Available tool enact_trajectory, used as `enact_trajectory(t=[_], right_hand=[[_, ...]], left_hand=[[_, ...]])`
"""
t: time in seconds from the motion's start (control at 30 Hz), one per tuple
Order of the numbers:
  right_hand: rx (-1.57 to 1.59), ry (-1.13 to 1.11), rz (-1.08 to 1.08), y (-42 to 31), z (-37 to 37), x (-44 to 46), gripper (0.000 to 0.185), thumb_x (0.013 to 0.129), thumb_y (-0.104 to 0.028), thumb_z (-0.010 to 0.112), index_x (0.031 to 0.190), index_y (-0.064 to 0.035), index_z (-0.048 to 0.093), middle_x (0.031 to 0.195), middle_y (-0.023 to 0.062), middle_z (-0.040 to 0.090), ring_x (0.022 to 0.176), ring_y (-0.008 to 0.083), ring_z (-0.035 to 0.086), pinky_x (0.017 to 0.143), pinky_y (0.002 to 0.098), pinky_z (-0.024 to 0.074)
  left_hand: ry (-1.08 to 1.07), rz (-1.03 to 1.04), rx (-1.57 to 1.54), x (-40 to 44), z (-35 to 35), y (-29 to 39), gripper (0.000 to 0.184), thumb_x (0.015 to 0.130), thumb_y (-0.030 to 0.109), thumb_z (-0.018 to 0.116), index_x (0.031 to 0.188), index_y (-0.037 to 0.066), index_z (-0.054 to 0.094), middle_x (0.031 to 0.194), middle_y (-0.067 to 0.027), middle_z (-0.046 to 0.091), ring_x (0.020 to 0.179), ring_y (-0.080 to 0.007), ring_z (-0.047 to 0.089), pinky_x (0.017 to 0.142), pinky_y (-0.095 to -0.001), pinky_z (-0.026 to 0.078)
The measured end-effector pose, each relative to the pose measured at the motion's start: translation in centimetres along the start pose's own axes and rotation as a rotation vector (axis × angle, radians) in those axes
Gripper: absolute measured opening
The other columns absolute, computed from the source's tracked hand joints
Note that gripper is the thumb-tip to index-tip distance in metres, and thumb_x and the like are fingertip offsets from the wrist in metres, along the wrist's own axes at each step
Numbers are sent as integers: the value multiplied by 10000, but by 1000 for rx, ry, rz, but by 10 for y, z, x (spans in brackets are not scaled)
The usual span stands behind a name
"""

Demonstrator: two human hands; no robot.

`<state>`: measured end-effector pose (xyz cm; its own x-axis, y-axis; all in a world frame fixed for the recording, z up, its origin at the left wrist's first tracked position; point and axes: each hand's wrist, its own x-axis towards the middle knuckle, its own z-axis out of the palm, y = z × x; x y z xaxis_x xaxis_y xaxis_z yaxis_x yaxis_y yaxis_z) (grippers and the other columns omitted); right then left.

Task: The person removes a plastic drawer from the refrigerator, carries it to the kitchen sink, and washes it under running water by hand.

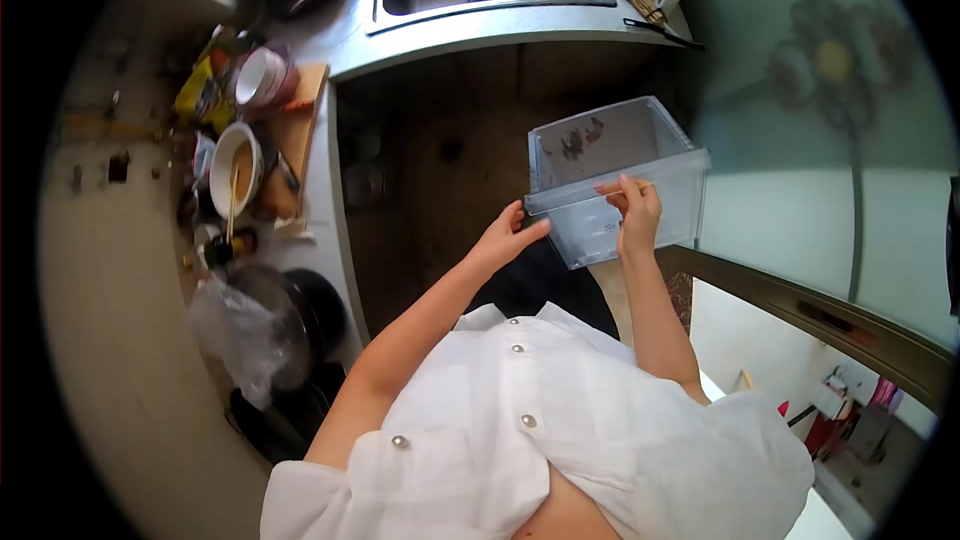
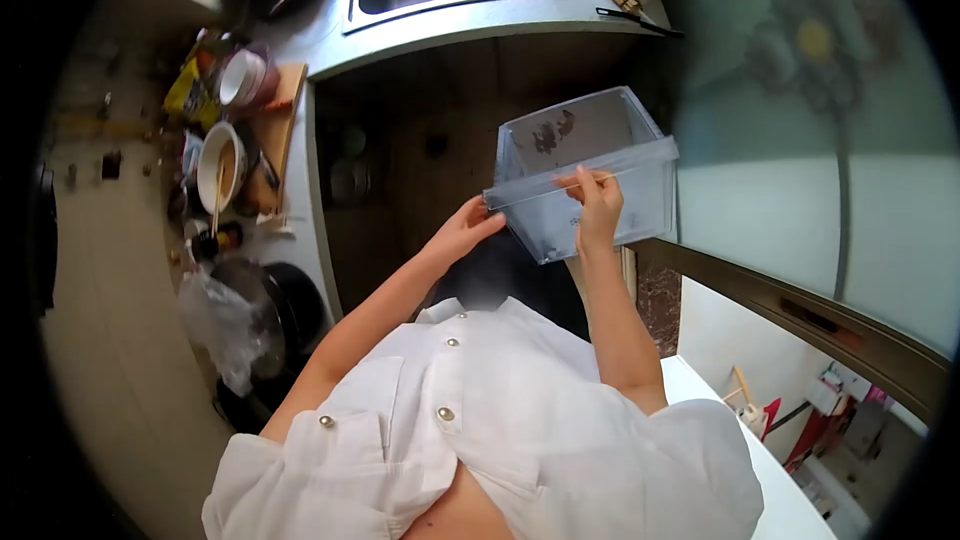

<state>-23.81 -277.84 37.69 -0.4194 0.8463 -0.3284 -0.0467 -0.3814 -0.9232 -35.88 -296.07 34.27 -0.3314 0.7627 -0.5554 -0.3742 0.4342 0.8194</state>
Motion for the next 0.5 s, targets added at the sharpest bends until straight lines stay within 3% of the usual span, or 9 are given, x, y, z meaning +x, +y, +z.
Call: enact_trajectory(t=[0.1, 0.13, 0.23, 0.33, 0.43, 0.5], right_hand=[[24, 95, 14, 1, -6, 23, 162, 875, -173, 605, 842, -52, 504, 751, 97, 652, 742, 189, 654, 674, 271, 450], [55, 116, 30, 3, -10, 31, 159, 874, -170, 609, 843, -54, 505, 758, 99, 653, 745, 189, 654, 674, 269, 451], [131, 181, 95, 17, -22, 46, 153, 873, -156, 616, 851, -55, 503, 781, 106, 658, 745, 187, 654, 673, 263, 456], [108, 224, 143, 20, -14, 58, 164, 881, -178, 612, 855, -58, 502, 793, 107, 661, 758, 181, 649, 674, 261, 456], [82, 285, 172, 24, -5, 66, 172, 880, -178, 613, 862, -46, 503, 815, 125, 665, 769, 174, 642, 683, 257, 456], [43, 336, 163, 27, -1, 75, 168, 877, -167, 615, 866, -39, 506, 825, 135, 666, 769, 170, 638, 687, 252, 455]], left_hand=[[78, -191, -52, 39, 4, 56, 964, 745, 596, 634, 1380, -41, 286, 1359, -238, 376, 1250, -314, 383, 1034, -375, 308], [16, -226, -60, 55, 4, 70, 908, 756, 624, 596, 1335, -35, 362, 1301, -199, 438, 1176, -298, 432, 998, -379, 325], [117, -380, 21, 105, 14, 77, 817, 773, 604, 589, 1270, -26, 434, 1208, -162, 495, 1079, -271, 467, 930, -405, 368], [74, -555, 195, 160, 3, 65, 695, 795, 563, 592, 1286, 96, 440, 1273, -148, 455, 1160, -300, 442, 910, -439, 409], [-64, -652, 305, 206, -14, 57, 636, 767, 477, 657, 1205, 43, 501, 1160, -152, 523, 996, -272, 525, 751, -419, 467], [-90, -690, 437, 237, -13, 57, 498, 769, 392, 672, 1130, 71, 552, 1119, -138, 556, 978, -266, 558, 675, -398, 495]])
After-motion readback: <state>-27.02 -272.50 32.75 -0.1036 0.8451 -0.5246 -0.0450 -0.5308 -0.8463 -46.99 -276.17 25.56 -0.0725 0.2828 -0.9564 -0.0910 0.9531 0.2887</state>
